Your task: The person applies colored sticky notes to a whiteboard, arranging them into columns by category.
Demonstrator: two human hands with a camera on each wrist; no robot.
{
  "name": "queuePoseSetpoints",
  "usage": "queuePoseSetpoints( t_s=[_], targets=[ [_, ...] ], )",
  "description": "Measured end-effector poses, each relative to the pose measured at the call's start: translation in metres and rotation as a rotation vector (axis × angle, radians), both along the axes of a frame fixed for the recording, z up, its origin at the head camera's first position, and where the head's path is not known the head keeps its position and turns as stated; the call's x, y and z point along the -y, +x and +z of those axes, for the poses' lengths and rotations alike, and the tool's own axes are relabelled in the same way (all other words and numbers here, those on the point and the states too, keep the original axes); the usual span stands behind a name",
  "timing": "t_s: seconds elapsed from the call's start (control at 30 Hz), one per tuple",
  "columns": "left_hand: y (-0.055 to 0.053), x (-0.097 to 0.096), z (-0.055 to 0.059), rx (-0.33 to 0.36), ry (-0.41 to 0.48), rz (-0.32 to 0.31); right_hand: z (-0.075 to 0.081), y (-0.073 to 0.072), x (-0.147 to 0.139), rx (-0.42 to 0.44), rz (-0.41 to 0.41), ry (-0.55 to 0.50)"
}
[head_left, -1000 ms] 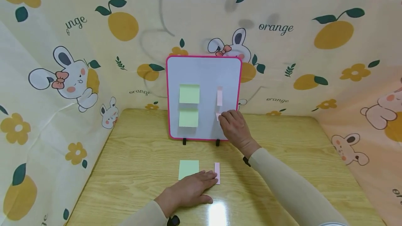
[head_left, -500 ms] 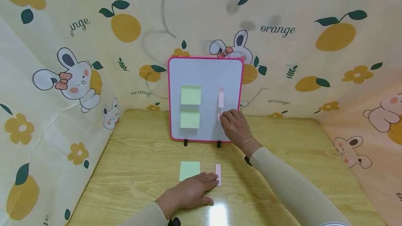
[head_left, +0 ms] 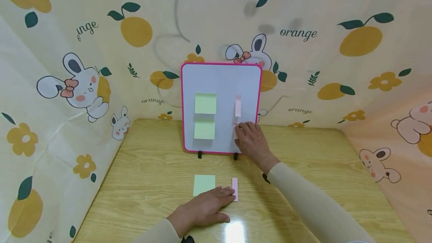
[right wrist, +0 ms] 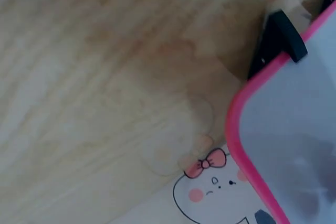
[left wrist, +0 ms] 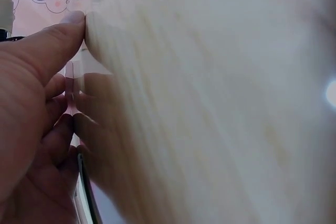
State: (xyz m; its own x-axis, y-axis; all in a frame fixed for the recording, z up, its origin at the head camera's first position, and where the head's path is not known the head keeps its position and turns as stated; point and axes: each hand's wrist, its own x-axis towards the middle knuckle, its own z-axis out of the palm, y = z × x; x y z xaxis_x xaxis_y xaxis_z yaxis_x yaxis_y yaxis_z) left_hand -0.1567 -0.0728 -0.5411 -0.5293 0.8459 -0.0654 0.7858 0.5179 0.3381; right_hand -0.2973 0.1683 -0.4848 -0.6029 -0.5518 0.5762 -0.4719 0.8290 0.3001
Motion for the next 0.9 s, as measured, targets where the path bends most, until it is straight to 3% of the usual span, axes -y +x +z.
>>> queuePoseSetpoints(
  t_s=[0.17,0.33,0.5,0.63,0.8,0.9],
  targets=[
    [0.0,-0.002,0.001,-0.01,-0.007,-0.006,-0.012,0.012,-0.001,0.081,-0.085,0.066],
    [0.001,-0.003,0.005,-0.054,-0.047,-0.006,-0.024,0.021,-0.002,0.107,-0.103,0.099],
    [-0.003,-0.009,0.014,-0.171,-0.082,-0.033,-0.028,0.026,-0.003,0.113,-0.101,0.086],
    [-0.006,-0.016,0.018,-0.27,-0.051,-0.037,-0.031,0.028,-0.005,0.118,-0.102,0.074],
    [-0.012,-0.022,0.022,-0.294,-0.004,0.054,-0.034,0.031,-0.003,0.148,-0.11,0.065],
    [-0.03,-0.023,0.032,-0.384,0.017,0.148,-0.035,0.033,-0.002,0.168,-0.129,0.094]
  ],
)
